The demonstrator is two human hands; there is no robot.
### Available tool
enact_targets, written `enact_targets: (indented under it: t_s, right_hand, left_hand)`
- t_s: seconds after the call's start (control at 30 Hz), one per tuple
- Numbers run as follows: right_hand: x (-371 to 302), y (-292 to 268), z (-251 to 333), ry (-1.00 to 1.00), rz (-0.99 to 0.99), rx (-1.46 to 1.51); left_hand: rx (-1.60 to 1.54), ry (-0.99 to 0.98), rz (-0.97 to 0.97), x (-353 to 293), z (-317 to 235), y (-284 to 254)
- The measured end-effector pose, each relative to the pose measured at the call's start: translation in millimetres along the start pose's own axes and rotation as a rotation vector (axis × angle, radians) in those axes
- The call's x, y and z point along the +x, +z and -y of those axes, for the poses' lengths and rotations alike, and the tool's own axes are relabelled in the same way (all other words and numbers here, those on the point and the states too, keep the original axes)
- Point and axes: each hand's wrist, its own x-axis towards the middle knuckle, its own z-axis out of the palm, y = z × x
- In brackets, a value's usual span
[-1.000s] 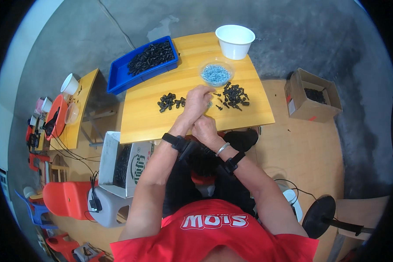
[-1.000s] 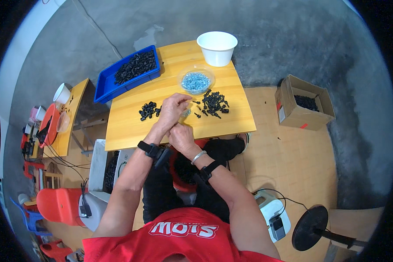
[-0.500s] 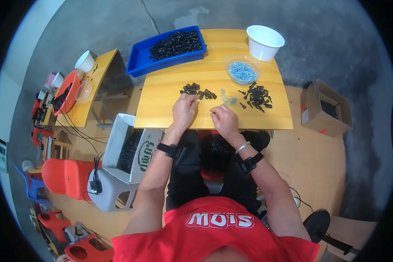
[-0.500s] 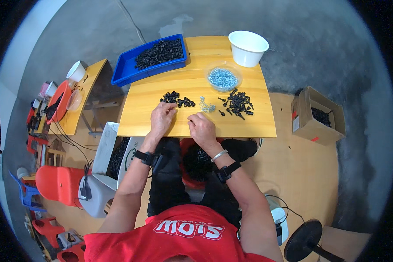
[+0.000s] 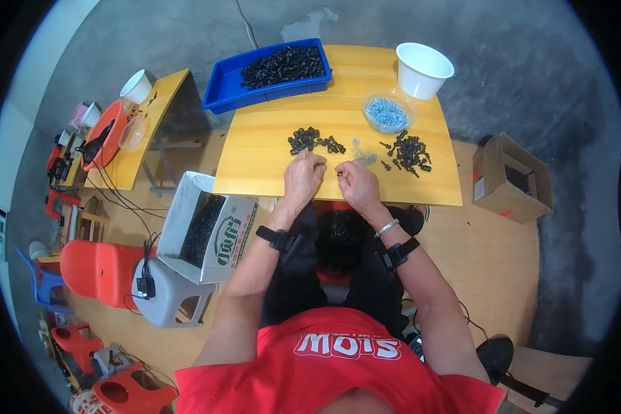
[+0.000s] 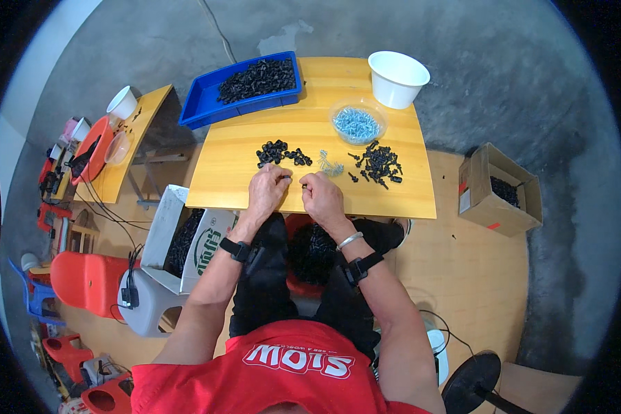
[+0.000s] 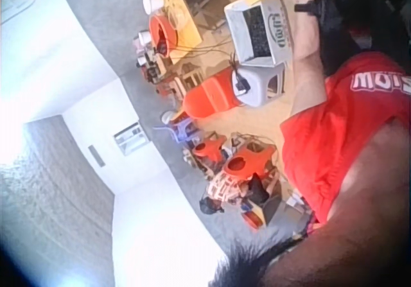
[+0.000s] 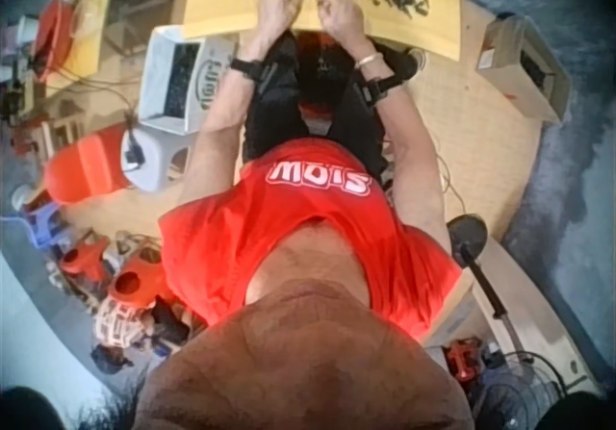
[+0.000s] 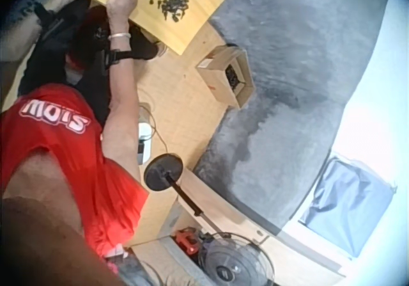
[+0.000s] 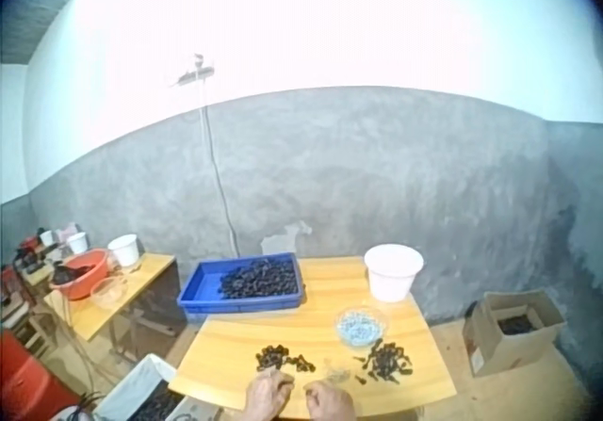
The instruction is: Manually fitting silver pins or screws into small black plastic components at a workstation.
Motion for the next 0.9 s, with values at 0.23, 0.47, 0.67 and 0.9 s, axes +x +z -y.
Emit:
enact_targets:
  t_s: [0.23,0.47,0.67,0.9]
  right_hand:
    - [-1.4,7.1,2.2,-0.005,-0.025,-0.168]
    - [-2.4,8.1,5.5,0.018,-0.037,-0.183]
    - [-1.3,8.9,6.4,0.01,-0.048,-0.232]
    - [18.4,15.9,11.5,0.004,0.075,-0.248]
  left_hand:
    - [-0.031,-0.049,-0.009,-4.4,-2.0,-9.2]
    - [0.08,-0.081,-0.185,14.9,38.5,-32.5]
    - [0.08,-0.072,-0.126,0.3,39.6,-25.4]
    - [-0.019,-0.137,-0.098,-15.5,18.2,-22.0]
